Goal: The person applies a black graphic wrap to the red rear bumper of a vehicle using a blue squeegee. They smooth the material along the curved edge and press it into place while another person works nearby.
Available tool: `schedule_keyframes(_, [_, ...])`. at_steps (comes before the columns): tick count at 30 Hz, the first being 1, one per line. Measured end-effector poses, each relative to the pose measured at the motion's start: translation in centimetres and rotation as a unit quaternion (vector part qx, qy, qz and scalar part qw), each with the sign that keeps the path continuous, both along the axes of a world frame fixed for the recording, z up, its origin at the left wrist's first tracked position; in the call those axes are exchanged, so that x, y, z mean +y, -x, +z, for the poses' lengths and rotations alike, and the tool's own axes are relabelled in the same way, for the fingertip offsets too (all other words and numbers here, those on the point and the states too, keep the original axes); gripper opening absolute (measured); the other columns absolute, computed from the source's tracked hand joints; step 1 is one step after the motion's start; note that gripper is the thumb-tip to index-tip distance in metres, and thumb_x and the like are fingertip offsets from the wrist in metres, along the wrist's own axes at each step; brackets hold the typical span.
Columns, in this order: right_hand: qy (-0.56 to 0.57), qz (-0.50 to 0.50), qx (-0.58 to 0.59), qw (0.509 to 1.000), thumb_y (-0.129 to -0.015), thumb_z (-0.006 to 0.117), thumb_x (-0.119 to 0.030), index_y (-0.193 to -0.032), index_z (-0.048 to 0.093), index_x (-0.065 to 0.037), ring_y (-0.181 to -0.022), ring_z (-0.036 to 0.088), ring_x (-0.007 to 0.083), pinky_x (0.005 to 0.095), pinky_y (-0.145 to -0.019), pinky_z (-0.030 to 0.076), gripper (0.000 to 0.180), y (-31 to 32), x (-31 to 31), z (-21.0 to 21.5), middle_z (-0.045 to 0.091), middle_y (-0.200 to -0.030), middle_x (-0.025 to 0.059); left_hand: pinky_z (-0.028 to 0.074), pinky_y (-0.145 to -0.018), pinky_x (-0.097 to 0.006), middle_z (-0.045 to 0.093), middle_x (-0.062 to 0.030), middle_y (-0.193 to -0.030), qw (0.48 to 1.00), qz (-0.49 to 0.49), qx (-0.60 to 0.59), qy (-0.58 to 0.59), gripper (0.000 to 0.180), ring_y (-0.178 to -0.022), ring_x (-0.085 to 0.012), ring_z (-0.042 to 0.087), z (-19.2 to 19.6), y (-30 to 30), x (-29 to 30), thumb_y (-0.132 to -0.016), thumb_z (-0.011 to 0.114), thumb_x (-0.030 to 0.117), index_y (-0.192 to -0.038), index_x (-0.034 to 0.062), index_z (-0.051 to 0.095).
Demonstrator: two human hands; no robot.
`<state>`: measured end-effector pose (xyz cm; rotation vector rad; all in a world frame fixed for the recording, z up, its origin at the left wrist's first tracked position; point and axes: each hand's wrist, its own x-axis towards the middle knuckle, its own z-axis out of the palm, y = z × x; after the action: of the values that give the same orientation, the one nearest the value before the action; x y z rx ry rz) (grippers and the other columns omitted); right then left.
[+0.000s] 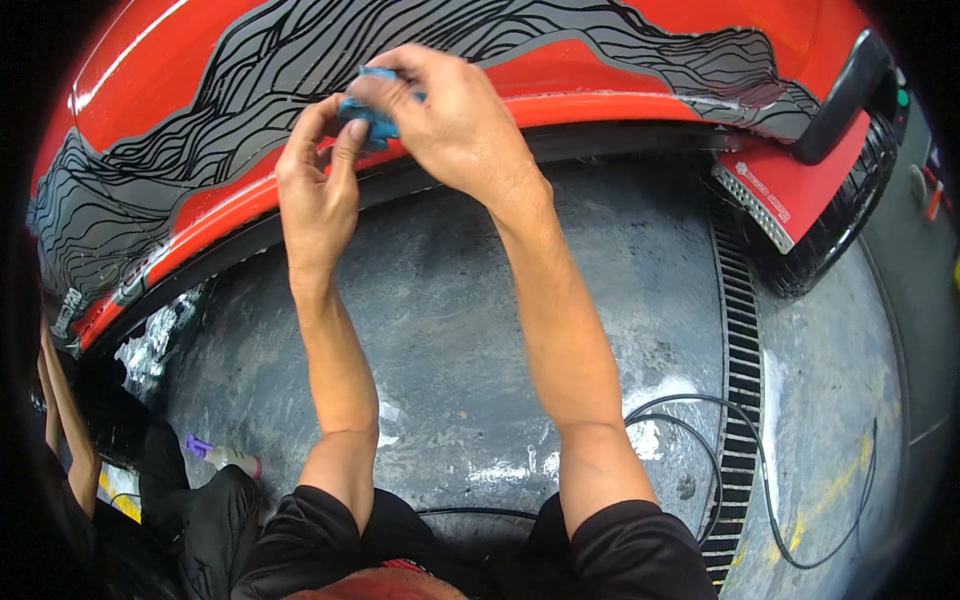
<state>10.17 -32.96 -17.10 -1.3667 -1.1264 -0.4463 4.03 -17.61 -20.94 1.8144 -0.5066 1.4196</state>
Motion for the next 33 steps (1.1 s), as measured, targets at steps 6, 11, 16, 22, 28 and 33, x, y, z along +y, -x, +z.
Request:
schedule_keyframes(6, [0.114, -0.041, -0.024, 0.992, -0.100, 0.080, -0.025, -0.109, 0.074, 0.001, -0.082, 0.069, 0.0105, 0.0269, -0.074, 0.059, 0.029, 0.5, -1.6, 0.3, 0.071, -0.090, 0.0027, 0.056, -0.085, -0.034, 0.072, -0.0082, -0.108, 1.000, -0.007, 0.000, 0.013, 0.024, -0.094, -0.0179, 0.068, -0.3, -0.1, -0.6, -0.100, 0.071, -0.001, -0.123, -0.0012, 0.067])
schedule_keyframes(11, [0.151, -0.030, -0.003, 0.988, -0.100, 0.077, -0.025, -0.108, 0.074, 0.003, -0.075, 0.072, 0.0112, 0.0263, -0.070, 0.061, 0.029, 0.4, -2.4, 0.7, 0.075, -0.095, 0.0046, 0.057, -0.090, -0.029, 0.069, -0.0062, -0.115, 0.996, -0.088, -0.016, -0.019, 0.052, -0.102, -0.0121, 0.065, 0.1, 0.1, -0.8, -0.103, 0.067, -0.003, -0.153, 0.0057, 0.056])
schedule_keyframes(16, [0.205, 0.009, 0.043, 0.978, -0.092, 0.087, -0.024, -0.130, 0.073, 0.001, -0.098, 0.074, 0.0163, 0.0310, -0.079, 0.064, 0.048, -0.2, -3.8, 0.6, 0.077, -0.107, 0.0079, 0.056, -0.086, -0.035, 0.067, -0.0091, -0.106, 0.995, -0.016, 0.006, -0.096, 0.047, -0.094, -0.0208, 0.066, 0.4, 0.2, -0.5, -0.094, 0.074, -0.003, -0.140, 0.0090, 0.070])
schedule_keyframes(22, [0.148, -0.063, -0.099, 0.982, -0.070, 0.096, -0.007, -0.145, 0.061, -0.011, -0.102, 0.072, 0.0179, 0.0368, -0.088, 0.059, 0.083, 0.6, -3.5, 0.1, 0.074, -0.100, 0.0068, 0.056, -0.086, -0.034, 0.069, -0.0092, -0.103, 0.997, -0.062, -0.006, -0.046, 0.034, -0.097, -0.0199, 0.068, 0.2, -0.1, -0.3, -0.091, 0.082, 0.004, -0.124, 0.0014, 0.072])
schedule_keyframes(28, [0.109, -0.057, -0.122, 0.985, -0.066, 0.097, -0.004, -0.127, 0.065, -0.005, -0.091, 0.071, 0.0181, 0.0353, -0.081, 0.058, 0.069, 1.7, -1.8, 0.5, 0.070, -0.087, 0.0045, 0.056, -0.085, -0.029, 0.070, -0.0095, -0.115, 0.996, -0.019, -0.088, -0.012, 0.021, -0.104, -0.0178, 0.070, 0.3, -0.4, 0.2, -0.101, 0.076, 0.008, -0.120, -0.0015, 0.077])
schedule_keyframes(33, [0.137, -0.067, -0.125, 0.980, -0.069, 0.097, -0.006, -0.123, 0.068, -0.004, -0.087, 0.067, 0.0164, 0.0341, -0.080, 0.057, 0.061, 2.9, -1.5, 0.8, 0.068, -0.088, 0.0049, 0.052, -0.080, -0.025, 0.074, -0.0024, -0.102, 0.987, -0.138, 0.018, 0.083, 0.024, -0.088, -0.0093, 0.065, 0.4, 0.6, 1.0, -0.105, 0.074, 0.011, -0.121, -0.0058, 0.076])
